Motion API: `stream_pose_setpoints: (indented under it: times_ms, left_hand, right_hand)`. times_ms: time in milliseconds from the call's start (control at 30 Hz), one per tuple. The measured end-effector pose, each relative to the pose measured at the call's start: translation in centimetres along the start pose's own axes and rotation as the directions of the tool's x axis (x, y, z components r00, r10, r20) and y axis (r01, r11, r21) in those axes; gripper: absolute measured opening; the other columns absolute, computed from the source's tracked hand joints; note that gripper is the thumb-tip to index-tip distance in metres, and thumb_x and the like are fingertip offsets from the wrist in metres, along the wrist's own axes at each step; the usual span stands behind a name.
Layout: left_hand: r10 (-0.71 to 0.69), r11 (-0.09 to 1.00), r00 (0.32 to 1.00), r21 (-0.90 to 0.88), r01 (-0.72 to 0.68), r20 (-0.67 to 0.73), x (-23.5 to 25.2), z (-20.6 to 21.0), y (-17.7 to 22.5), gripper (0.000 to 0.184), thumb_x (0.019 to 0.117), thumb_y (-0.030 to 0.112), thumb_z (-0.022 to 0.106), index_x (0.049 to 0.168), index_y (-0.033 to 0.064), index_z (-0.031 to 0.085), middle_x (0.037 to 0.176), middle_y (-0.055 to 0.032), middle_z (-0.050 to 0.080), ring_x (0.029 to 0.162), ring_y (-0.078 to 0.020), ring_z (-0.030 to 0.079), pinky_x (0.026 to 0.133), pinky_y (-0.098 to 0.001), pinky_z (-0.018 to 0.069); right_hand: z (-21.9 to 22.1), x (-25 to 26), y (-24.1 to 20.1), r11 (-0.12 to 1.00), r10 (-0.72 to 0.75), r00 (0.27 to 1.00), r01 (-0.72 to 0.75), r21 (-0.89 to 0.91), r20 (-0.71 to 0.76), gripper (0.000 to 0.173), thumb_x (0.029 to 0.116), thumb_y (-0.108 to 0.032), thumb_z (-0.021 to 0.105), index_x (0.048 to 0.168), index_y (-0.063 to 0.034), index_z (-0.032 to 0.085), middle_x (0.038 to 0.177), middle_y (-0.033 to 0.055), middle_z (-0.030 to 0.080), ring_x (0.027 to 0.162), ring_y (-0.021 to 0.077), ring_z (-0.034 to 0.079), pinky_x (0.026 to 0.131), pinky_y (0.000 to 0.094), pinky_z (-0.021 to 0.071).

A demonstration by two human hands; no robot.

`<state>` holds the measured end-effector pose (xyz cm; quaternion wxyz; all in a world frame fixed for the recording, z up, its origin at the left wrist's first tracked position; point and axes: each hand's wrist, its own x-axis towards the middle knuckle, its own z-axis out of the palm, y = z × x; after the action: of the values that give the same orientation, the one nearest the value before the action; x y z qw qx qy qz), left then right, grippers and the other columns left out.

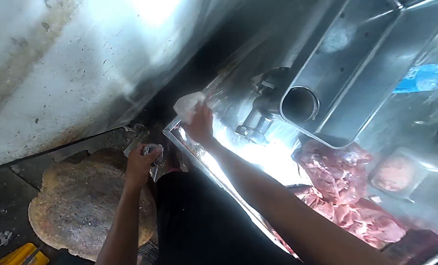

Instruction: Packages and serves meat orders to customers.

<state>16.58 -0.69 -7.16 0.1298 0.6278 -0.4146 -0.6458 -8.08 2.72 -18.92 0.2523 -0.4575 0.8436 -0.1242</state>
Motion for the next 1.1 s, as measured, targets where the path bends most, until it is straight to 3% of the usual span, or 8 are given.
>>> stream_pose_setpoints:
  times_ms: [100,267,367,533,667,833,967,1100]
  left_hand:
    - [-0.042,0.999,0.999,0.019,0.043,-0.010,-0.7,0.2,-1.0,0.033,0.0889,0.026,0.080,0.107,0.0016,0.068,0.085,-0.0060,0.071,0.071,-0.0133,0.069,0.065,-0.0289,0.0603]
    - [-0.053,0.997,0.998,0.059,0.054,-0.019,-1.7,0.0,-2.2,0.036,0.0880,0.030,0.081,0.109,0.0024,0.069,0.085,-0.0056,0.072,0.071,-0.0133,0.069,0.065,-0.0297,0.0597]
    - [-0.047,0.998,0.999,0.048,0.049,-0.023,-2.0,0.1,-2.3,0.036,0.0875,0.028,0.081,0.109,0.0022,0.069,0.085,-0.0050,0.072,0.071,-0.0124,0.068,0.064,-0.0285,0.0592]
    - [-0.029,0.999,0.999,0.026,0.030,-0.046,-2.8,0.3,-1.7,0.032,0.0890,0.024,0.080,0.109,0.0014,0.068,0.087,-0.0053,0.072,0.074,-0.0123,0.069,0.068,-0.0298,0.0601]
    - [-0.025,1.000,0.996,-0.011,0.024,-0.081,-3.8,0.2,-2.3,0.031,0.0890,0.023,0.079,0.108,0.0011,0.068,0.085,-0.0051,0.072,0.072,-0.0119,0.069,0.066,-0.0287,0.0597]
    - [-0.062,0.998,0.993,-0.019,0.060,-0.100,-4.9,-0.4,-5.0,0.030,0.0887,0.025,0.080,0.105,0.0018,0.070,0.083,-0.0064,0.072,0.069,-0.0137,0.068,0.063,-0.0299,0.0592]
    - [-0.076,0.997,0.993,-0.017,0.075,-0.092,-5.7,-0.5,-6.0,0.032,0.0884,0.025,0.081,0.106,0.0012,0.069,0.084,-0.0073,0.072,0.072,-0.0148,0.069,0.066,-0.0311,0.0604]
    - [-0.085,0.996,0.992,-0.042,0.081,-0.093,-6.5,-0.5,-5.7,0.029,0.0891,0.021,0.080,0.107,0.0008,0.068,0.085,-0.0069,0.072,0.072,-0.0140,0.069,0.067,-0.0303,0.0607]
  right_hand:
    - [0.2,-3.0,-1.7,0.979,-0.042,0.992,0.018,0.205,0.115,0.103,0.0754,-0.037,0.087,0.158,-0.0062,0.034,0.156,0.0251,0.041,0.142,0.0427,0.043,0.113,0.0601,0.0424]
    - [0.1,-3.7,-2.4,0.969,-0.136,0.951,0.069,0.238,0.278,0.089,0.0728,-0.035,0.089,0.149,-0.0087,0.049,0.152,0.0195,0.047,0.138,0.0355,0.048,0.112,0.0511,0.0458]
    - [-0.1,-3.4,-2.3,0.960,-0.199,0.909,0.107,0.257,0.367,0.080,0.0761,-0.039,0.086,0.144,-0.0135,0.054,0.146,0.0138,0.053,0.131,0.0322,0.056,0.107,0.0534,0.0496]
    - [-0.5,-3.8,-3.1,0.945,-0.095,0.873,-0.072,0.320,0.477,0.084,0.0767,-0.043,0.086,0.146,-0.0133,0.049,0.127,0.0204,0.064,0.113,0.0378,0.065,0.094,0.0616,0.0543]
    - [0.3,-4.0,-2.9,0.945,-0.169,0.871,0.011,0.326,0.461,0.081,0.0788,-0.040,0.086,0.147,-0.0133,0.051,0.136,0.0164,0.061,0.123,0.0335,0.061,0.104,0.0577,0.0509]
    - [1.3,-4.6,-3.1,0.964,-0.163,0.902,0.059,0.258,0.401,0.066,0.0802,-0.031,0.085,0.140,-0.0181,0.060,0.131,0.0170,0.063,0.118,0.0368,0.063,0.096,0.0611,0.0533]
    - [1.8,-4.4,-2.6,0.964,-0.188,0.912,0.100,0.247,0.364,0.064,0.0813,-0.032,0.085,0.139,-0.0157,0.062,0.131,0.0176,0.064,0.120,0.0378,0.061,0.099,0.0612,0.0507]
    - [0.2,-5.3,-0.3,0.919,-0.126,0.909,-0.043,0.391,0.398,0.064,0.0807,-0.027,0.086,0.137,-0.0084,0.061,0.124,0.0206,0.067,0.113,0.0378,0.066,0.096,0.0622,0.0540]
